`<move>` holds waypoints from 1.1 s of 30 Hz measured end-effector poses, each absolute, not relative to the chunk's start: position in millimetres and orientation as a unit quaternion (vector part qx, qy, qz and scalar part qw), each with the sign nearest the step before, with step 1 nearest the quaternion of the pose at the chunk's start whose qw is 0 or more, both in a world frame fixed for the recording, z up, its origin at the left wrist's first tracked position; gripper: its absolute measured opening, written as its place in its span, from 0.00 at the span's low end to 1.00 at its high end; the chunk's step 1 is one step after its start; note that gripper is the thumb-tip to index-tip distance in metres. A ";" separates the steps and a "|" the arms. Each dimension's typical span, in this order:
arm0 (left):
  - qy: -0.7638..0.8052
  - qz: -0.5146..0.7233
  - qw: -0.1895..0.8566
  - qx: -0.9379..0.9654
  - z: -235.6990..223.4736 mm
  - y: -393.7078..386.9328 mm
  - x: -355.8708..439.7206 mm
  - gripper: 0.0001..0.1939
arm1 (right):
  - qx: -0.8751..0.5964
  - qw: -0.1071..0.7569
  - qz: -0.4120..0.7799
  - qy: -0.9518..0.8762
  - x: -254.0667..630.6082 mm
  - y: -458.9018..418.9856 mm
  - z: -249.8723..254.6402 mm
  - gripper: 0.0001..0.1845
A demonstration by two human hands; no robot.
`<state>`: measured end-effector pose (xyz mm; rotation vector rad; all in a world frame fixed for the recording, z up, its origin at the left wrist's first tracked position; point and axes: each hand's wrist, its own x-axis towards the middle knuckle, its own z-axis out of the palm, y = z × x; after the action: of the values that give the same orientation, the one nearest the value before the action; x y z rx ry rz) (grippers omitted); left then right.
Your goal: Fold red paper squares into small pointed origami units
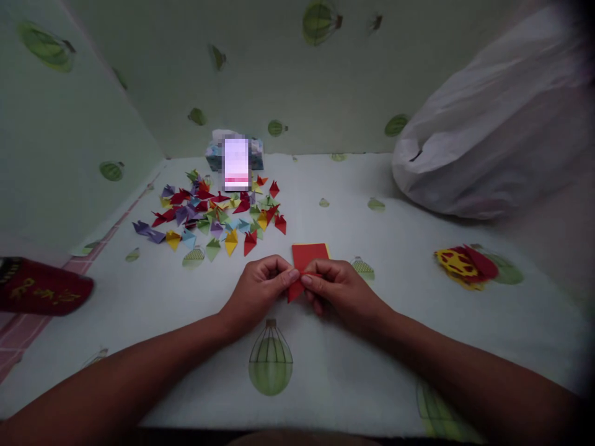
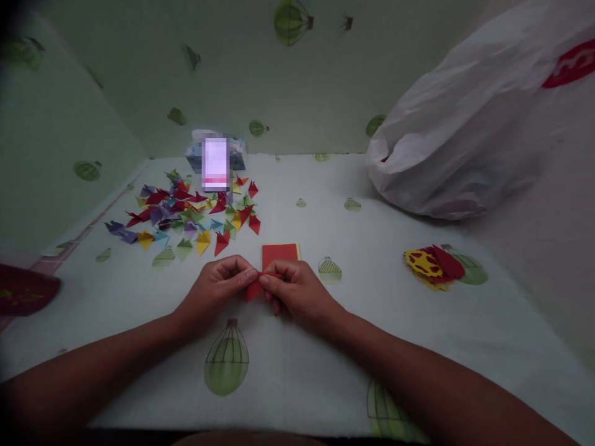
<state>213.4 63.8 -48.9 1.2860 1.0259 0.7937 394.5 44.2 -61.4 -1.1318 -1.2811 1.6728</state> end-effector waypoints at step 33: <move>0.400 0.426 0.588 0.560 -61.3 73.0 213.4 0.13 | -0.416 0.477 0.595 -0.495 388.0 49.1 -61.7 0.16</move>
<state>213.4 73.0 -61.3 1.3036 0.9308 0.9921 388.0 49.1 -61.7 -1.0159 -1.2093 1.4541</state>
